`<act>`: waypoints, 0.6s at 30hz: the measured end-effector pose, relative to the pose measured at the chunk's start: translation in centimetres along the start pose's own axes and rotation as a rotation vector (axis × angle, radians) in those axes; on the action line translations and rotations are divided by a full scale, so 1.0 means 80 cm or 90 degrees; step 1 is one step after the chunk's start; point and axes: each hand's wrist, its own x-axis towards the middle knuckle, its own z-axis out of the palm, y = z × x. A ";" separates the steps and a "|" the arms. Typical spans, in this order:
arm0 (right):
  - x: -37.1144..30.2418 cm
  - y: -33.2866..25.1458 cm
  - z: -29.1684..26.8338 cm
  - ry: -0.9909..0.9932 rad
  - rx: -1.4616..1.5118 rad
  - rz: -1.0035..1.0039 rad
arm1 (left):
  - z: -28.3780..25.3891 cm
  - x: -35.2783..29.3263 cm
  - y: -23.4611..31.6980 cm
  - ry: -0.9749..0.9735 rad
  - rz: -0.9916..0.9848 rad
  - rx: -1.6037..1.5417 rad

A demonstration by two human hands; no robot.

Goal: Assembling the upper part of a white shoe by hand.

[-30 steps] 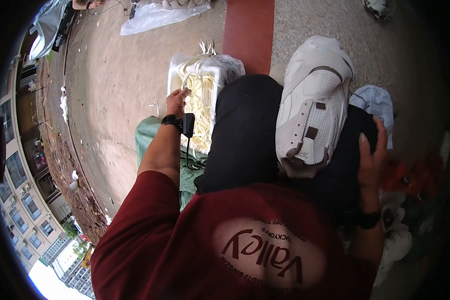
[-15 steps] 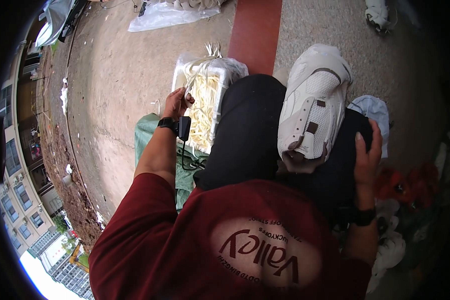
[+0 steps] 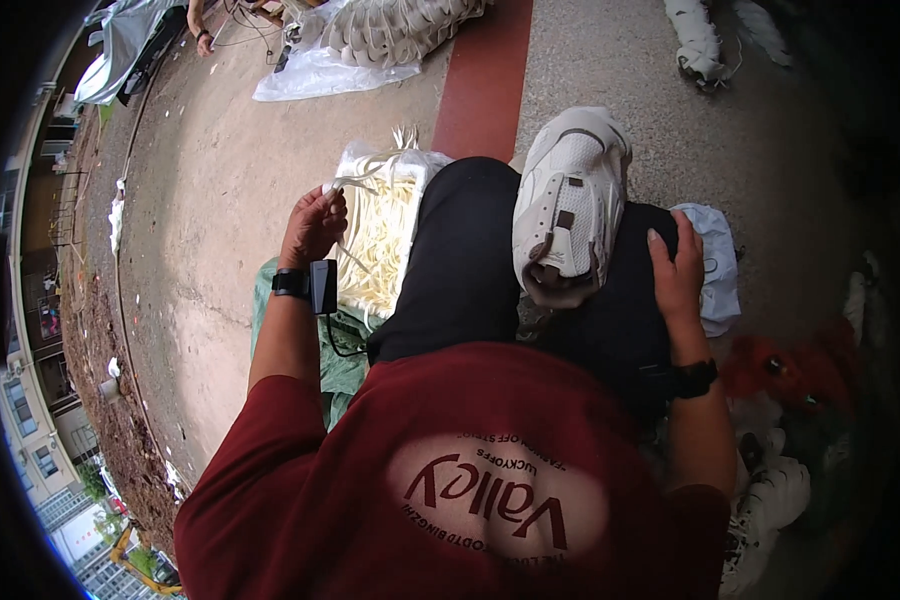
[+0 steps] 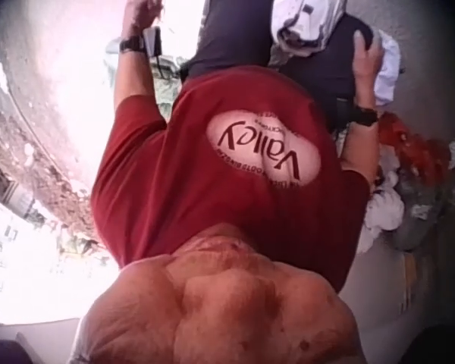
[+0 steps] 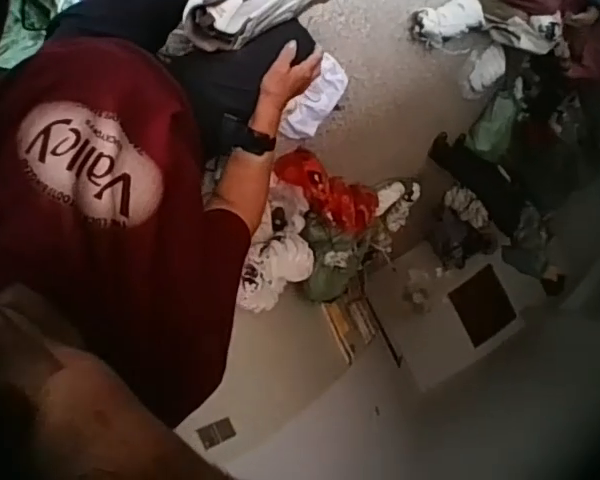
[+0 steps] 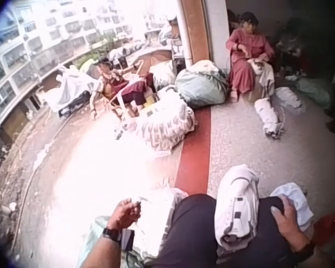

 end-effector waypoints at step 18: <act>-0.083 -0.137 -0.215 -0.550 0.388 -0.102 | 0.395 -0.130 -0.017 -0.519 0.013 0.567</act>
